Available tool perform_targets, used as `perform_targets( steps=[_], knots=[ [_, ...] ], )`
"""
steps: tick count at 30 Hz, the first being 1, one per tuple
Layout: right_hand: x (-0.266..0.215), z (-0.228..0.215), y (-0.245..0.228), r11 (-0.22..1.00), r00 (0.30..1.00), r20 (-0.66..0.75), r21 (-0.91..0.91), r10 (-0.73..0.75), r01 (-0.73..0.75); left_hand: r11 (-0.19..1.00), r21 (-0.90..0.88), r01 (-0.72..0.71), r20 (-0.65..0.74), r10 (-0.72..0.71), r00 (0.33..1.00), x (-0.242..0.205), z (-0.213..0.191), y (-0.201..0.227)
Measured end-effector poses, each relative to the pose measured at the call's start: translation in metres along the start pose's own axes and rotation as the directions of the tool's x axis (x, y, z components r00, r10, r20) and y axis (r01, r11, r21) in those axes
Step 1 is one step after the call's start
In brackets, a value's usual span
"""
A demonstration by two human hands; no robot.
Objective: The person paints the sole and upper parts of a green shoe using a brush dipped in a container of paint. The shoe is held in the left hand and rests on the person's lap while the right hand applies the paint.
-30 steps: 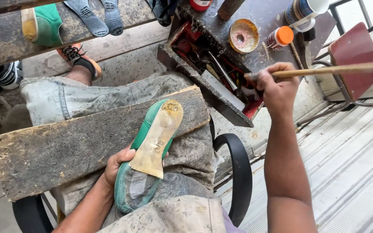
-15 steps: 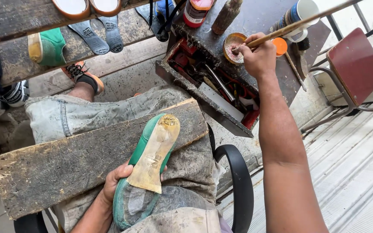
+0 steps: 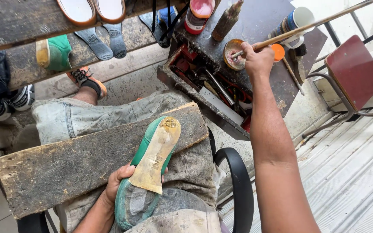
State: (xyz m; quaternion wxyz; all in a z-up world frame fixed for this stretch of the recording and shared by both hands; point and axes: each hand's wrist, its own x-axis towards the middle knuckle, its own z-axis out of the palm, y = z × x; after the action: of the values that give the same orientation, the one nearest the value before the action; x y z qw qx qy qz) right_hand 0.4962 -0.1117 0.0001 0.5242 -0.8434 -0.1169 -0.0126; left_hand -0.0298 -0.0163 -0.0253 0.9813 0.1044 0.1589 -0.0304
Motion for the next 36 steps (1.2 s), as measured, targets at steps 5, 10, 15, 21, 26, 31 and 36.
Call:
perform_targets(
  steps=[5,10,15,21,26,31,36],
  knots=[
    [-0.001,-0.005,0.002,0.993,0.999,0.048,0.121,-0.018,0.012,0.995,-0.081,0.066,-0.027,-0.068,0.997,0.001,-0.007,-0.002],
    [-0.011,-0.012,-0.005,0.973,1.000,-0.004,0.231,-0.017,0.018,0.997,-0.073,0.040,-0.040,-0.043,0.998,0.003,0.002,-0.001],
    [-0.011,-0.015,0.007,0.826,0.970,-0.179,0.513,-0.163,0.233,0.999,-0.012,-0.037,0.068,0.038,0.997,0.005,0.008,0.002],
    [-0.169,-0.048,-0.105,0.723,0.784,0.430,0.690,-0.448,0.035,0.988,-0.139,-0.068,0.124,0.086,0.989,0.007,0.014,0.002],
    [-0.228,-0.013,-0.095,0.720,0.656,0.597,0.684,-0.463,-0.114,0.976,-0.122,-0.180,0.025,0.185,0.982,0.006,0.022,-0.008],
    [-0.243,0.005,-0.092,0.672,0.570,0.559,0.740,-0.603,-0.015,0.967,-0.185,-0.178,0.017,0.184,0.983,0.005,0.022,-0.010],
    [-0.241,0.006,-0.094,0.641,0.529,0.474,0.746,-0.704,0.184,0.972,-0.177,-0.158,0.030,0.165,0.986,0.005,0.021,-0.009]
  ],
)
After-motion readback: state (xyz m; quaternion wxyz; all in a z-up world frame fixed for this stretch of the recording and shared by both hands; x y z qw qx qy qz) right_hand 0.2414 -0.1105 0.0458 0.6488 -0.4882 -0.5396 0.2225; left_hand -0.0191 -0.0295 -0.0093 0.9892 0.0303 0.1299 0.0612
